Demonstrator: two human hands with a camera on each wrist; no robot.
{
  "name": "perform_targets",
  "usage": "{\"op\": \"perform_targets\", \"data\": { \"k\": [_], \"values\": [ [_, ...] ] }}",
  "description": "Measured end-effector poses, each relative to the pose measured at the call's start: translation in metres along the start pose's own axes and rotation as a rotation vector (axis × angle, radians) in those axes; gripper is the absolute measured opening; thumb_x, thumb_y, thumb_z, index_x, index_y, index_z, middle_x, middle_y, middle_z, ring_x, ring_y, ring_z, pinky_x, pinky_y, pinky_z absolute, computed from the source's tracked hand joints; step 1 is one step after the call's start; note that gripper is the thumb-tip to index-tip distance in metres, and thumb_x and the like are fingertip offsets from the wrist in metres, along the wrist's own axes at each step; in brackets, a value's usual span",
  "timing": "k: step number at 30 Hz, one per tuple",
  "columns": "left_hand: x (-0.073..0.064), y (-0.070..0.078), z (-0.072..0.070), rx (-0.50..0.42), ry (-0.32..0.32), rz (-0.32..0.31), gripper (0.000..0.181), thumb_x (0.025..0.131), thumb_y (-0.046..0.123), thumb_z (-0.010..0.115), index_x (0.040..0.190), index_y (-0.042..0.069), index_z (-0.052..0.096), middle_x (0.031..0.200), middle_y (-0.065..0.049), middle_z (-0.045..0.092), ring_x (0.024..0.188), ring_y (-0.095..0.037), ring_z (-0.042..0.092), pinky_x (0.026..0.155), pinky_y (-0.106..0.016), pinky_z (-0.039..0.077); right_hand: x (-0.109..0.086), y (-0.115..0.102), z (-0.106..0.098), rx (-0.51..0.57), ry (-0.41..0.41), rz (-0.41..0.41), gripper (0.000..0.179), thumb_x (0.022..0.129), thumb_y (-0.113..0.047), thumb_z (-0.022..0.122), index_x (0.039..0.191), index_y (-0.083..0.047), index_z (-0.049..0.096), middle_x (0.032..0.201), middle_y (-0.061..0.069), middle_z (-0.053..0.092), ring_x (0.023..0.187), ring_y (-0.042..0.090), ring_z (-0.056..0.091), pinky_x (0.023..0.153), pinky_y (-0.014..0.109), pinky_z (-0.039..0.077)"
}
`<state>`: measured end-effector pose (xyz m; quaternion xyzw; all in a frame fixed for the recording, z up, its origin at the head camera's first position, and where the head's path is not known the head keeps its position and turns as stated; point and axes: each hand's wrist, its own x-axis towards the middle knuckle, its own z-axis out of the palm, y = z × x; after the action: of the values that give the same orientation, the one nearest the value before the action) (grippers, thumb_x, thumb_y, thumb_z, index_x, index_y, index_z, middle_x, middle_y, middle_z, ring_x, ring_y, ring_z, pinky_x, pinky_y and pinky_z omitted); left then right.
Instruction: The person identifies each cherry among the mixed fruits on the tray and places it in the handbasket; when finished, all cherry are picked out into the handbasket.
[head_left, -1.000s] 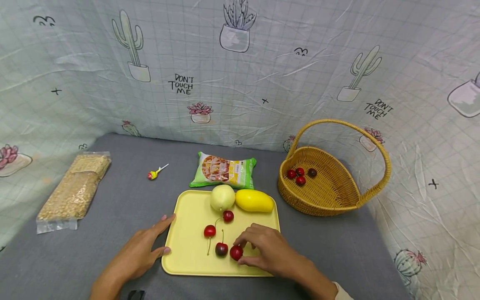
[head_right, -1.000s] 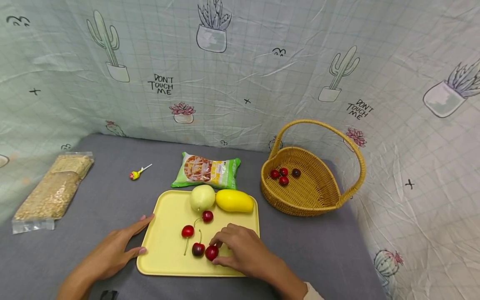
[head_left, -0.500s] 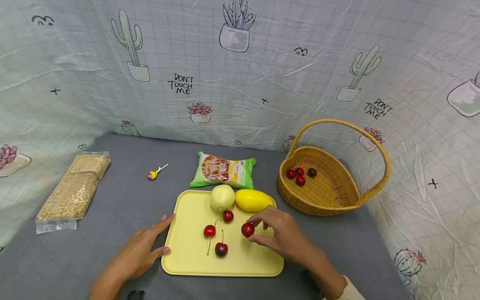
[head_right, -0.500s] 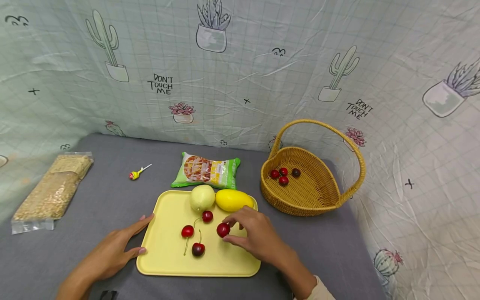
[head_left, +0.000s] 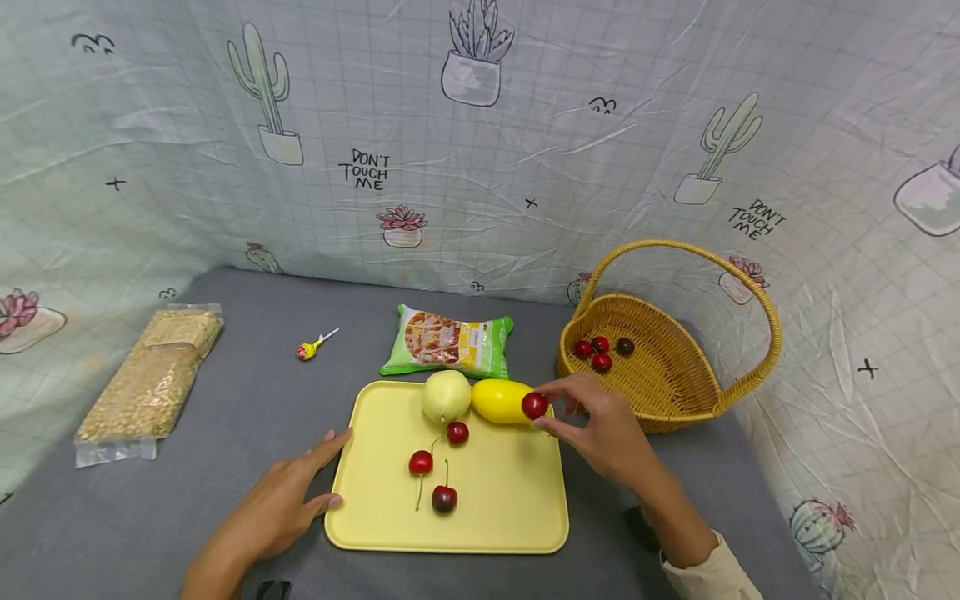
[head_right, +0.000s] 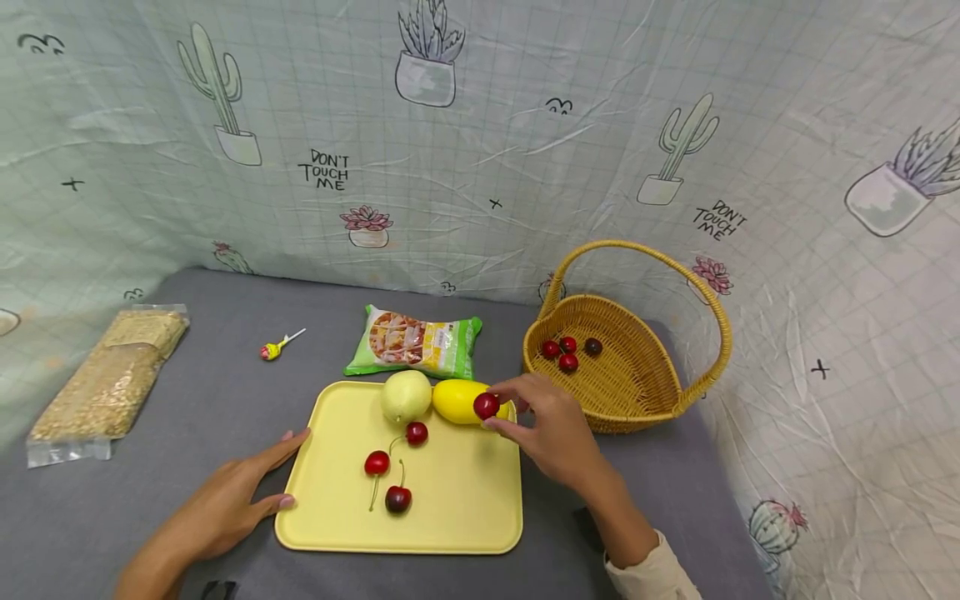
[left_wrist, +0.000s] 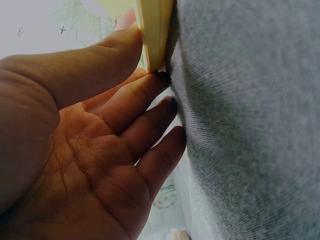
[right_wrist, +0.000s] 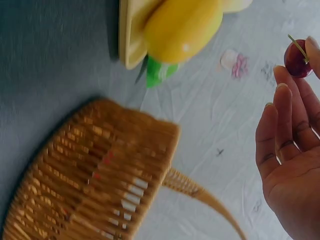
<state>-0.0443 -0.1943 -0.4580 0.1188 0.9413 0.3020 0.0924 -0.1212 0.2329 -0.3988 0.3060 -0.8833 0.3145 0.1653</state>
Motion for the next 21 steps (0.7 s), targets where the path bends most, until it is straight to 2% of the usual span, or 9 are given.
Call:
{"op": "perform_targets", "data": {
  "k": [4,13,18,21],
  "values": [
    [0.000,0.000,0.000,-0.003,0.000,0.001,0.088,0.089,0.021,0.085,0.165,0.013,0.041,0.161,-0.032,0.046,0.139,-0.054,0.055,0.105,-0.069,0.051,0.003,0.010,-0.008,-0.007,0.046,0.020,0.043,0.078,-0.015,0.095,0.117,-0.018,0.077,0.105,-0.005,0.075,0.077,0.010,0.059,0.065,0.025,0.057],
    [0.000,0.000,0.001,-0.007,0.003,0.002,0.088,0.089,0.020,0.085,0.164,0.013,0.041,0.161,-0.032,0.046,0.140,-0.055,0.055,0.106,-0.069,0.050,0.010,0.034,-0.018,-0.058,0.167,0.047,0.044,0.077,-0.010,0.095,0.117,-0.012,0.079,0.102,0.002,0.078,0.075,0.013,0.063,0.066,0.025,0.059],
    [0.001,-0.001,0.001,-0.008,-0.003,-0.001,0.088,0.089,0.021,0.085,0.165,0.013,0.041,0.161,-0.032,0.045,0.139,-0.055,0.055,0.105,-0.069,0.051,0.013,0.049,-0.020,-0.023,0.226,0.097,0.044,0.078,-0.006,0.094,0.118,-0.010,0.079,0.100,0.006,0.078,0.074,0.015,0.063,0.067,0.021,0.058],
    [0.001,-0.001,0.001,-0.008,-0.003,0.001,0.088,0.089,0.020,0.085,0.165,0.013,0.041,0.161,-0.032,0.045,0.139,-0.055,0.055,0.105,-0.069,0.051,0.014,0.060,-0.020,0.001,0.268,0.136,0.042,0.079,-0.005,0.094,0.118,-0.009,0.080,0.101,0.008,0.078,0.074,0.012,0.062,0.067,0.017,0.058]
  ]
}}
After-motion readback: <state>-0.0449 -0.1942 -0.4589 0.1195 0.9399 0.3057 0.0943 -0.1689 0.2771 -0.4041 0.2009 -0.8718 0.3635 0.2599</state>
